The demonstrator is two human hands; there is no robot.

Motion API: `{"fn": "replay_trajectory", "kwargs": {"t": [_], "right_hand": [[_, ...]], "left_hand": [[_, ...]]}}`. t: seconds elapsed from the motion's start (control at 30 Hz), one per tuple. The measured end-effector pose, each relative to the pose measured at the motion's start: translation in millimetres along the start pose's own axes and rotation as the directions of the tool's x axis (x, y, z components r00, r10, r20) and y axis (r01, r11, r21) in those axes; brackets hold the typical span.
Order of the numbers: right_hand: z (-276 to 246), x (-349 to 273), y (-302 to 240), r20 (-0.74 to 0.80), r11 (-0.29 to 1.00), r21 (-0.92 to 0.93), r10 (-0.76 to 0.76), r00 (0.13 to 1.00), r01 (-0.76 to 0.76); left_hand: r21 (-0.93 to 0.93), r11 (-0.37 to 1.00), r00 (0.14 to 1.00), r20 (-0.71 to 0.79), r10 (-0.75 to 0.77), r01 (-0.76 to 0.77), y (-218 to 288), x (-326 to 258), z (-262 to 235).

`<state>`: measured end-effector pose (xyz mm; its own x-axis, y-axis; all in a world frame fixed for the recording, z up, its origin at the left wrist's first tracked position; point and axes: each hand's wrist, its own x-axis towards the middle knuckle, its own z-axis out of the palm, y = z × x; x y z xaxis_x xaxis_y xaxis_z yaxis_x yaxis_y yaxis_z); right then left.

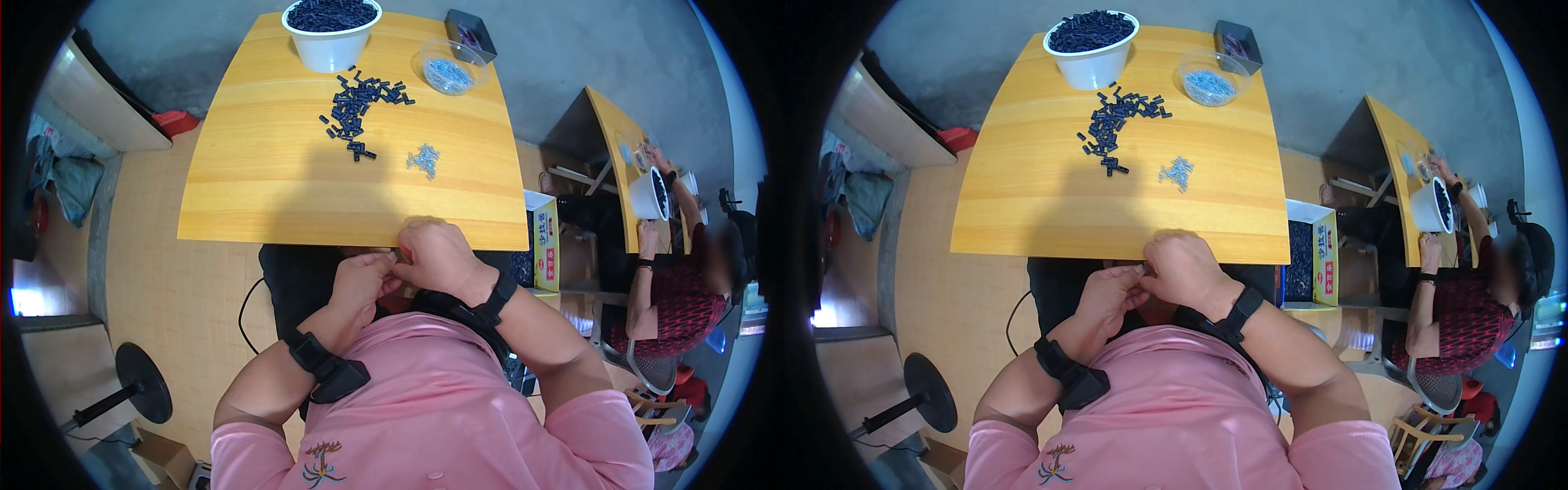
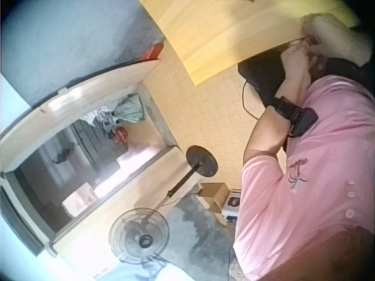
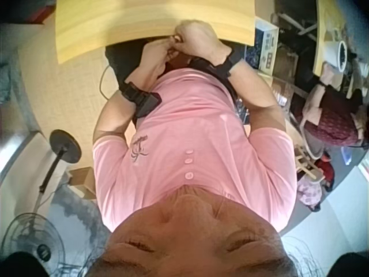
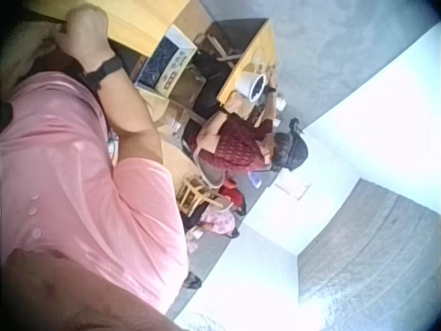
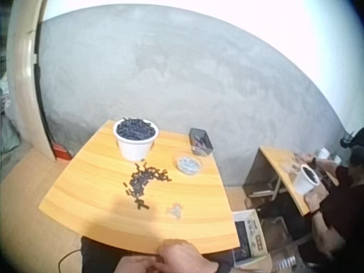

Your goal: Assembling small electronic or plastic components by inserting pins into black housings.

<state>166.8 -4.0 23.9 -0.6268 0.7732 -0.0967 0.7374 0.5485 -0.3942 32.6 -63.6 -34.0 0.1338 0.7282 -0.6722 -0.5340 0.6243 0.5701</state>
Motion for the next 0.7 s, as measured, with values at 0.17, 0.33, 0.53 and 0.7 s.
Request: {"fn": "replay_trajectory", "kwargs": {"t": [0.17,0.33,0.53,0.7], "right_hand": [[2,-2,1,-0.03,1.0,0.008,-0.027,0.999,0.027],[5,-2,4,-0.047,0.998,0.015,-0.065,0.997,0.066],[8,-2,7,-0.048,0.995,0.036,-0.088,0.995,0.09],[15,0,13,-0.12,0.993,0.049,-0.101,0.988,0.108]], "left_hand": [[-0.004,1.0,0.999,0.036,-0.014,0.014,0,1,-2],[-0.038,0.999,1.0,0.018,-0.001,0.002,-4,4,-1],[-0.042,0.999,1.0,0.019,0.01,-0.009,-2,3,2],[-0.076,0.997,1.0,0.008,0.005,-0.004,-4,5,3]]}}
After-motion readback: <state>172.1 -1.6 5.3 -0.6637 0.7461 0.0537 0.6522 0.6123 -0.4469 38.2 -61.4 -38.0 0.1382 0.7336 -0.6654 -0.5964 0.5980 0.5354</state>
